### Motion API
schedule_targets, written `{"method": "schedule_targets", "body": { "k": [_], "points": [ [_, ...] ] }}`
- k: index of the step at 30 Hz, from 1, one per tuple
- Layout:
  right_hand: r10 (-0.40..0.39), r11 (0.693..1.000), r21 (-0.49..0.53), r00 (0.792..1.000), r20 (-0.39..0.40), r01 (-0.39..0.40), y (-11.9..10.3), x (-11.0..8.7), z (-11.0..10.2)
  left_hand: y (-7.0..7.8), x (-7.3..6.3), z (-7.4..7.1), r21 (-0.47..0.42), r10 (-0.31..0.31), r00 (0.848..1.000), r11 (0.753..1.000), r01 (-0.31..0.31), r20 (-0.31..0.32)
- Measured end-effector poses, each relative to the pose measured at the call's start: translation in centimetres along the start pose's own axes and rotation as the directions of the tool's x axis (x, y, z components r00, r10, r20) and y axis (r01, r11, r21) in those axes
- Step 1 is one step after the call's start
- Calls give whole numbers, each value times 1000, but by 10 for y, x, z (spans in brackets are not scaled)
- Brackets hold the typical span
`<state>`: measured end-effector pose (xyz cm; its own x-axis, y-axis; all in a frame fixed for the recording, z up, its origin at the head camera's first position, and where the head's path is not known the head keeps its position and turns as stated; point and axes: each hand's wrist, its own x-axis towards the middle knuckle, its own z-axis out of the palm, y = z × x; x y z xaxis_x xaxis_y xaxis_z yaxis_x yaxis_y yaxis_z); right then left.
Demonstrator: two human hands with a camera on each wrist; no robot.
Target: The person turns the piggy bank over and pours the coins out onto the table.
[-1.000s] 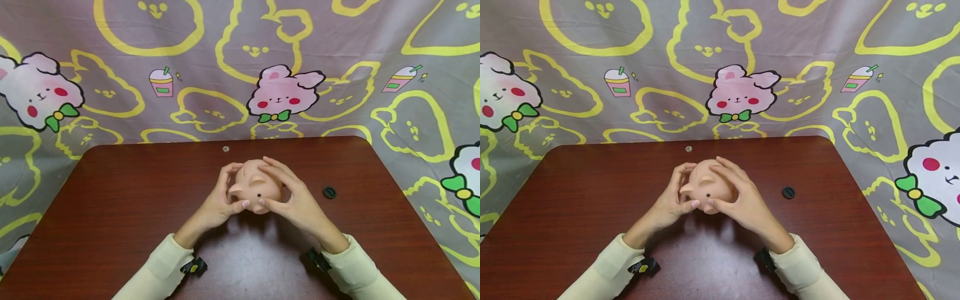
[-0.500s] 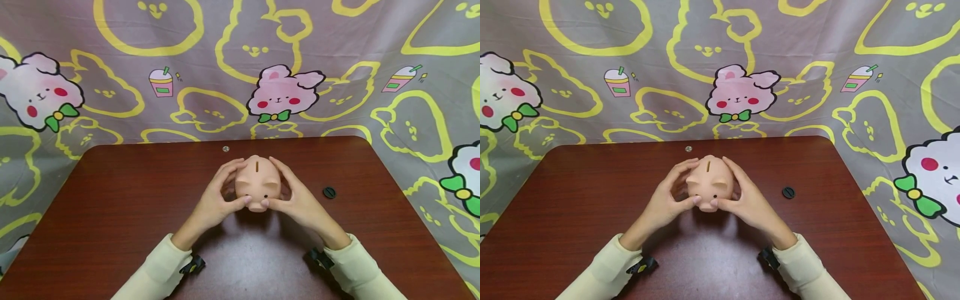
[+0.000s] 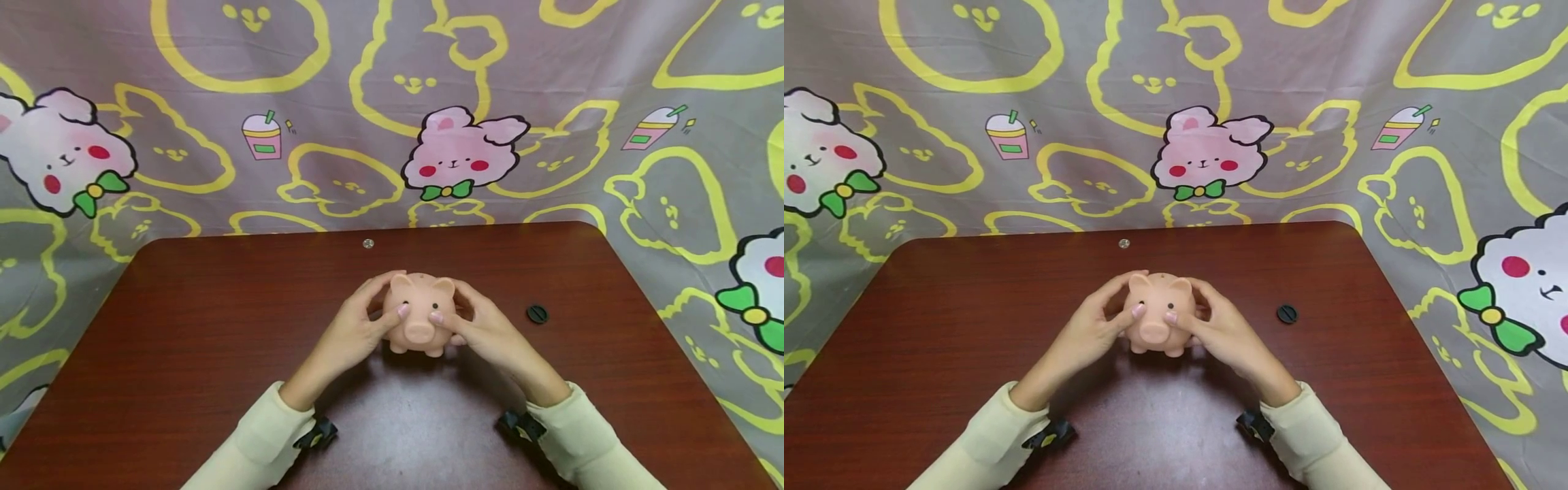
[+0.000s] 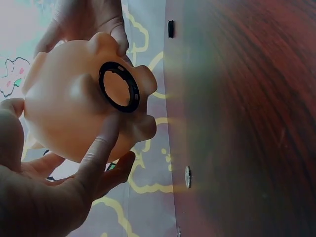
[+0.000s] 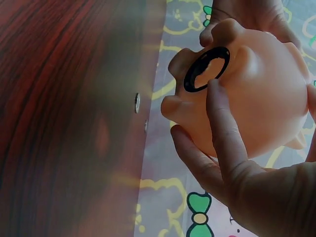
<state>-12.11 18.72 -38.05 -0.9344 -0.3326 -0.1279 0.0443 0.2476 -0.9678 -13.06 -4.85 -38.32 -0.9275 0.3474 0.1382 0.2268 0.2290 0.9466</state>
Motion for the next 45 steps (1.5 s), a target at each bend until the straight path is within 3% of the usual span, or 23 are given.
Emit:
{"method": "schedule_targets", "body": {
  "k": [3, 7, 11, 15, 20, 24, 28, 31, 36, 42, 45],
  "points": [
    [27, 999, 23, 999, 19, -27, 0, 0, 0, 2, 0, 0, 24, -72, 997, 997, 71, 11],
    [61, 996, 63, 997, 47, -64, 1, 1, 0, 4, -1, 0, 37, -178, 983, 984, 176, 52],
    [39, 999, 34, 999, 27, -40, 2, 0, -2, 4, -1, -3, 38, -185, 977, 983, 181, 108],
    [-66, 998, -24, 998, 8, 66, 3, -3, -5, 1, 1, -8, -10, -106, 982, 994, 109, 157],
    [-234, 972, 29, 971, 55, 233, 1, -7, -7, -2, 2, -11, -142, 107, 980, 986, -84, 168],
    [-362, 932, -1, 930, 66, 363, 0, -8, -6, -5, 1, -11, -58, 268, 954, 963, -263, 135],
    [-441, 895, -46, 895, 65, 445, 0, -8, -4, -6, -1, -12, 36, 367, 923, 927, -373, 116],
    [-464, 880, -86, 884, 58, 468, 0, -9, -3, -6, -2, -12, 56, 399, 910, 912, -407, 112],
    [-473, 874, -106, 880, 46, 475, -1, -8, -2, -7, -2, -12, 77, 404, 908, 907, -414, 112],
    [-447, 888, -102, 894, 35, 448, 0, -8, -1, -8, -2, -13, 126, 386, 916, 909, -398, 111],
    [-416, 904, -94, 909, 28, 417, 0, -8, -2, -11, -1, -13, 116, 349, 930, 925, -362, 114]
  ]
}}
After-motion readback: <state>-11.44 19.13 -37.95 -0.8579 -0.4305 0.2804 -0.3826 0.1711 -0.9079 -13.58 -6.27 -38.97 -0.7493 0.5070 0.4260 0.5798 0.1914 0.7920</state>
